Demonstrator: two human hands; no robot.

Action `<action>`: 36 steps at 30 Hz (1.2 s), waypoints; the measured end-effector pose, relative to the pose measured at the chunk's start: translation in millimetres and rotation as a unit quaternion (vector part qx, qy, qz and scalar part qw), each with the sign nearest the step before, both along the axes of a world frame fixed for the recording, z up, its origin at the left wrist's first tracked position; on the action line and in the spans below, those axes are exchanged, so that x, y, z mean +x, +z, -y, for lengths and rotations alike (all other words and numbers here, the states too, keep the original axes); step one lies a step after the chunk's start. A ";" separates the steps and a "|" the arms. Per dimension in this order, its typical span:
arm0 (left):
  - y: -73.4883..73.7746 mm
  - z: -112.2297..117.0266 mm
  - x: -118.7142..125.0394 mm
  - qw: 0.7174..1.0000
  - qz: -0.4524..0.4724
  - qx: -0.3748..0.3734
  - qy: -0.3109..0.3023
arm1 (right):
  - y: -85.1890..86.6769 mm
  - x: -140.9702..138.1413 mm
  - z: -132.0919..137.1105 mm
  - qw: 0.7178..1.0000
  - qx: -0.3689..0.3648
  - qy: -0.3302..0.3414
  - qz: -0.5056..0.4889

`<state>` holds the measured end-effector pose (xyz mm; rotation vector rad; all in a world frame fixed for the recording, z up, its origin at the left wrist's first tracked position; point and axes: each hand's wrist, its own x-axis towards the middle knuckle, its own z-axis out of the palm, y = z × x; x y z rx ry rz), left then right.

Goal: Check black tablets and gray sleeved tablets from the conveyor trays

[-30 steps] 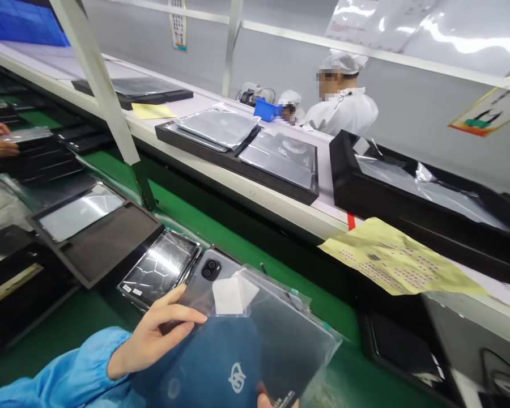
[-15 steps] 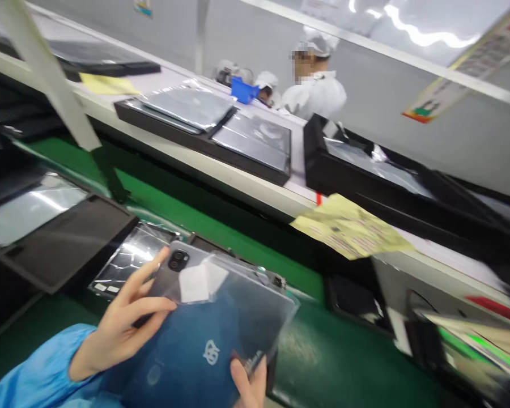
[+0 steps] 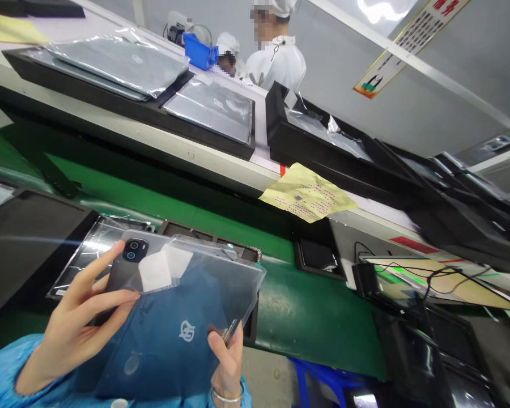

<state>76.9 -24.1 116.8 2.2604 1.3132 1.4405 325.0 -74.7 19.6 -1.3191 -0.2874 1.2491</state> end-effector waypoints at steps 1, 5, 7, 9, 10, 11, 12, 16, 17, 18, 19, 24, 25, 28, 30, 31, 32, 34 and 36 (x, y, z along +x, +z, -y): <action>0.4 -0.4 -0.5 1.000 -0.005 0.000 0.000 | -1.3 0.2 0.3 1.000 -0.001 0.001 -0.002; 4.7 -2.9 -3.5 0.999 -0.034 0.002 0.009 | -4.5 1.0 1.2 1.000 0.006 0.013 -0.003; 7.4 -4.4 -5.2 0.999 -0.043 -0.007 0.007 | -4.0 0.9 1.6 1.000 0.010 0.028 -0.004; 8.5 -5.5 -5.9 0.999 -0.049 -0.013 0.003 | -2.2 0.2 1.9 0.999 0.012 0.041 -0.008; 8.4 -5.8 -5.7 0.999 -0.050 -0.014 0.004 | -0.8 -0.4 1.9 0.999 0.012 0.044 -0.009; 7.7 -5.9 -5.1 0.999 -0.046 -0.011 0.006 | 0.9 -1.2 1.8 0.999 0.011 0.045 -0.010; 6.9 -5.8 -4.3 0.999 -0.036 -0.007 0.009 | 3.0 -2.1 1.6 0.999 0.011 0.043 -0.012; 5.1 -5.5 -1.3 1.000 -0.010 0.001 0.012 | 14.1 -7.0 -1.2 0.999 0.010 0.031 -0.029; 5.6 -5.6 -1.0 1.000 -0.018 0.003 0.013 | 16.7 -8.1 -2.1 0.999 0.008 0.029 -0.034; 6.3 -5.8 -1.0 0.999 -0.028 0.005 0.016 | 18.7 -9.0 -2.9 0.999 0.006 0.029 -0.036; 7.1 -5.8 -1.0 0.999 -0.036 0.005 0.020 | 19.9 -9.6 -3.4 0.999 0.003 0.031 -0.038; 6.6 -2.2 -1.8 0.998 -0.044 0.006 0.047 | 13.9 -6.7 -1.7 0.998 -0.009 0.042 -0.041; 5.8 -0.7 -1.8 0.998 -0.044 0.005 0.050 | 11.6 -5.6 -0.9 0.998 -0.011 0.043 -0.040; 4.7 3.9 -1.6 0.998 -0.039 -0.002 0.059 | 7.1 -4.0 0.0 0.998 -0.018 0.053 -0.035; 5.2 6.6 -1.6 0.997 -0.035 -0.008 0.062 | 7.1 -4.4 -1.1 0.998 -0.021 0.055 -0.033; 5.8 7.8 -1.6 0.997 -0.036 -0.009 0.063 | 7.7 -4.7 -2.0 0.998 -0.020 0.053 -0.032; 6.3 8.9 -1.6 0.997 -0.037 -0.008 0.064 | 8.6 -4.7 -2.6 0.998 -0.019 0.053 -0.032; 7.2 11.4 -0.6 0.997 -0.042 -0.006 0.072 | 10.6 -3.3 -2.3 0.997 -0.015 0.065 -0.027; 7.7 14.4 2.2 0.996 -0.046 -0.007 0.080 | 12.2 0.7 0.6 0.996 -0.013 0.092 -0.010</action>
